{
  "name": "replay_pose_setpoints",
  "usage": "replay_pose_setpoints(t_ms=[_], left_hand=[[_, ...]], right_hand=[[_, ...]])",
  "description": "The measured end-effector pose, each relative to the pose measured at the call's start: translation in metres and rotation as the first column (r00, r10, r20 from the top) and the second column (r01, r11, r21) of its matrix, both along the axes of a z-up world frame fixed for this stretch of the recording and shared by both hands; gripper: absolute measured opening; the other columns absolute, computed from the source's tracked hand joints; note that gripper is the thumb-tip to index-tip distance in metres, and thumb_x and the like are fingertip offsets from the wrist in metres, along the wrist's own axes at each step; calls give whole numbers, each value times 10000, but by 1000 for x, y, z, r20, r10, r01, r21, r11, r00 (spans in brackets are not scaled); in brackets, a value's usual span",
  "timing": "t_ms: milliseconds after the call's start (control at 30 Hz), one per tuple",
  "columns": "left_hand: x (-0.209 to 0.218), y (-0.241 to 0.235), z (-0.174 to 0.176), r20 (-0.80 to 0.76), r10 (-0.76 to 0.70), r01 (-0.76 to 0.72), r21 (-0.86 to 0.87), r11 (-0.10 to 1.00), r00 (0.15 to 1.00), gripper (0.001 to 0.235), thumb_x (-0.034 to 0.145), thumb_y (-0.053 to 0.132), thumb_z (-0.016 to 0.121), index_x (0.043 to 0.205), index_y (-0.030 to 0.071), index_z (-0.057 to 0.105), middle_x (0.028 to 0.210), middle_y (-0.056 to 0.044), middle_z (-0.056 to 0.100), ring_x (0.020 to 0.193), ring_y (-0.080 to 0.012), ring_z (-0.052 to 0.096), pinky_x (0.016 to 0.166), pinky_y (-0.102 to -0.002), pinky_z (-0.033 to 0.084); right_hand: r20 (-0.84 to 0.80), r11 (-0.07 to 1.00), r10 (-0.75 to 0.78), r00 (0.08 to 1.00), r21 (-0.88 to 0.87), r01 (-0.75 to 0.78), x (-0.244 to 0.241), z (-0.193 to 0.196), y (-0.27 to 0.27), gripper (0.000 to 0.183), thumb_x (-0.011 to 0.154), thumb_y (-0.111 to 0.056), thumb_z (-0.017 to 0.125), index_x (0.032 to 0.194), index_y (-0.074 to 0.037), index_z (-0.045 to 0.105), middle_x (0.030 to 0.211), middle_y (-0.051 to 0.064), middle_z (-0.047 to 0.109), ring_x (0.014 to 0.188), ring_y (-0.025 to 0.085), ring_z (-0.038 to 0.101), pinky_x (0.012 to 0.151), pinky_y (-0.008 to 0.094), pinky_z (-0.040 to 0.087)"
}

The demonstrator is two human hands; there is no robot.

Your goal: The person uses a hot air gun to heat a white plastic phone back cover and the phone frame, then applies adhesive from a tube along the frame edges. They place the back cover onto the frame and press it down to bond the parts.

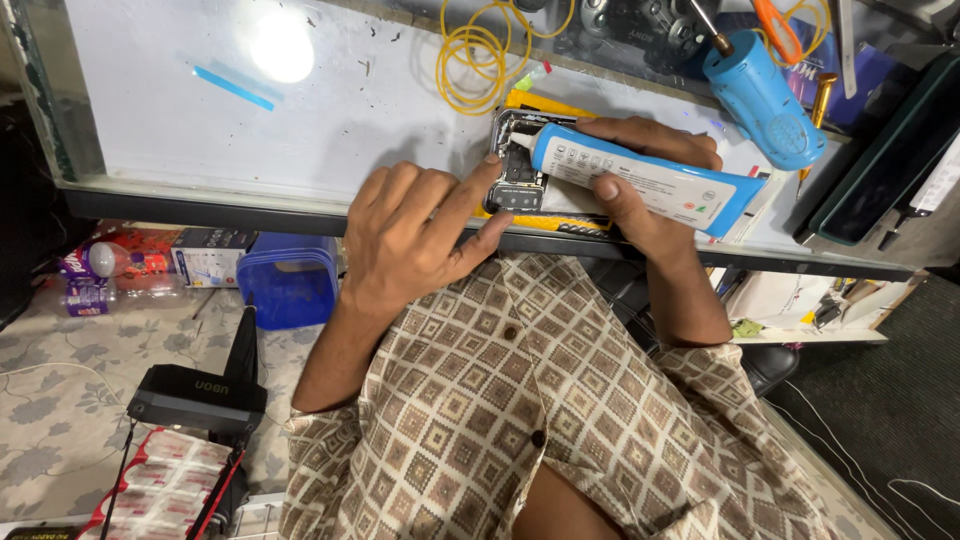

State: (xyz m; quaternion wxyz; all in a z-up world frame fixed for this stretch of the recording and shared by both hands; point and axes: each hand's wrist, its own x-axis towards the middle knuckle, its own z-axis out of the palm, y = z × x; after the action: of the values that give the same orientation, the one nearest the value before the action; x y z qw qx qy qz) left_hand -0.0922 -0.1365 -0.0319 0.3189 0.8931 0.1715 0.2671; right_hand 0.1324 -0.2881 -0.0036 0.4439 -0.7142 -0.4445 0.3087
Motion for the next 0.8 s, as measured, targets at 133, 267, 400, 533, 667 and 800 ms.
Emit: replay_pose_setpoints(t_ms=[133,267,400,533,667,800], left_hand=[[1,-2,2,55,153,-138,-207,968,987,326,969,195,863,1217,34,725,797,-30,545,724,-190,491,675,-356,423],[9,-3,4,99,209,-189,-176,966,973,237,941,79,865,1148,34,759,720,-15,499,654,-175,453,592,-346,369],[19,-3,9,174,202,-198,-37,979,964,225,929,44,868,1130,27,769,688,10,460,645,-166,444,577,-342,374],[17,-1,13,191,157,-169,48,984,969,248,875,-8,862,1109,17,783,652,21,416,601,-157,421,537,-335,330],[16,-2,16,194,162,-167,6,986,967,259,872,-27,868,1113,7,780,645,5,404,591,-172,419,539,-347,329],[18,-4,19,199,207,-153,-257,954,958,228,910,-24,863,1098,26,744,703,-30,493,649,-198,471,601,-364,352]], right_hand=[[-52,999,-17,999,33,19,3,-4,-3,542,976,-471,734,1178,32,739,1118,178,770,876,206,763,821,280,607],[-91,997,-76,993,26,78,0,-4,-10,634,944,-545,731,1166,49,736,1085,179,766,845,211,758,800,290,615],[-75,999,-44,996,3,44,-1,1,-14,674,951,-588,700,1174,46,742,1047,176,768,876,222,765,836,283,612],[-73,997,-73,995,11,74,-8,8,-15,669,953,-579,713,1194,44,738,1064,175,763,905,239,763,874,292,613],[-15,997,-71,997,31,72,-18,16,-16,651,930,-532,726,1173,72,721,1032,191,754,821,232,749,795,290,598],[198,963,34,980,254,-85,-22,10,-10,566,948,-421,731,1091,125,682,953,244,726,876,350,765,767,379,646]])
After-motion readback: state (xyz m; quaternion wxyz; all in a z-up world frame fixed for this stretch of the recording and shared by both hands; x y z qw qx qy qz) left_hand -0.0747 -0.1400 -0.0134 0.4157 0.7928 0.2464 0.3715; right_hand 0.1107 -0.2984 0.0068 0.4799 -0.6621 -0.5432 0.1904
